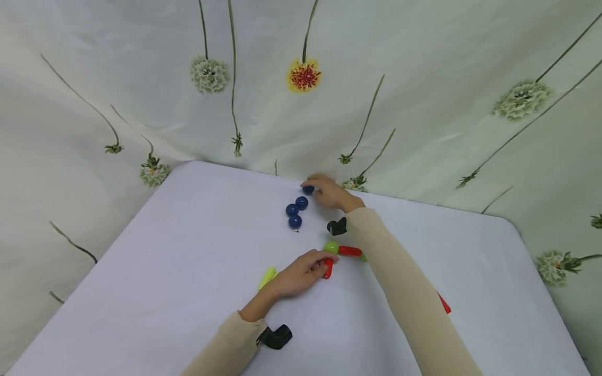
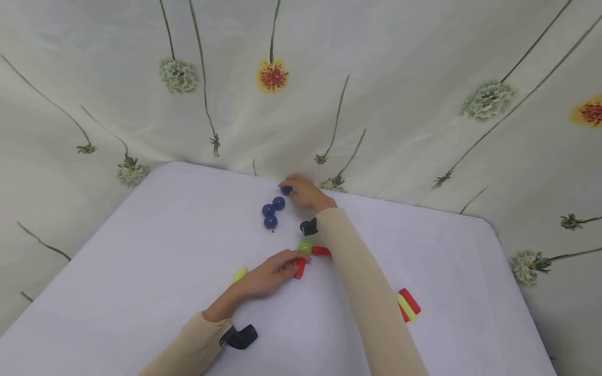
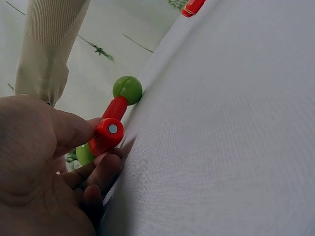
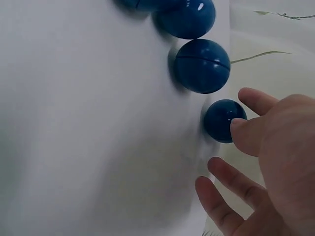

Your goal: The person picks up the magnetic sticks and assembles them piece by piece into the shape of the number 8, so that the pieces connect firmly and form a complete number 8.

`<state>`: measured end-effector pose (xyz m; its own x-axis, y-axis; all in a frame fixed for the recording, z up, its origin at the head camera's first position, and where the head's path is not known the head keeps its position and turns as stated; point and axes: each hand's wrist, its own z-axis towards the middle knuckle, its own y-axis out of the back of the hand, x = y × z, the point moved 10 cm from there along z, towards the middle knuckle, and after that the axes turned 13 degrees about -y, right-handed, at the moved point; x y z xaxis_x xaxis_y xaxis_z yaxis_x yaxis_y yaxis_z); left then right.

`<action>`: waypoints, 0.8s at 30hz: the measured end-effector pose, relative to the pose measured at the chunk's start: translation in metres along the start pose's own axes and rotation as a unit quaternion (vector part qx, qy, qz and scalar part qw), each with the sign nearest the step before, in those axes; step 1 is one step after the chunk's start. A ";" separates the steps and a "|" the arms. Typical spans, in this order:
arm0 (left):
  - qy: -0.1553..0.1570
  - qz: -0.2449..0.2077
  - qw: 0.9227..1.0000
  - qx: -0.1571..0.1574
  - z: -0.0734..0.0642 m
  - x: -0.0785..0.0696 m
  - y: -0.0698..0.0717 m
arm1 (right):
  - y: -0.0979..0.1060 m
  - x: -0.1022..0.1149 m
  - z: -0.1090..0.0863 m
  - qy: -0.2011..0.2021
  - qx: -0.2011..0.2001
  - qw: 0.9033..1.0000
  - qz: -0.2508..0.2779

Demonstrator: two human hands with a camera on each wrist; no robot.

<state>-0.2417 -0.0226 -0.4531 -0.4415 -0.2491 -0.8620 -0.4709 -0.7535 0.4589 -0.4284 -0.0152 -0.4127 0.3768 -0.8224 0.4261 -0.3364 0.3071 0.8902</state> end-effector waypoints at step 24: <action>0.011 0.008 1.000 0.002 -0.001 0.005 0.000 | 0.019 -0.046 -0.060 -0.023 -0.054 0.997 0.043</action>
<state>-0.2435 -0.0241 -0.4578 -0.4322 -0.2744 -0.8590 -0.4669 -0.7469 0.4735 -0.3999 0.0571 -0.4053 0.3094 -0.8118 0.4953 -0.2701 0.4243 0.8643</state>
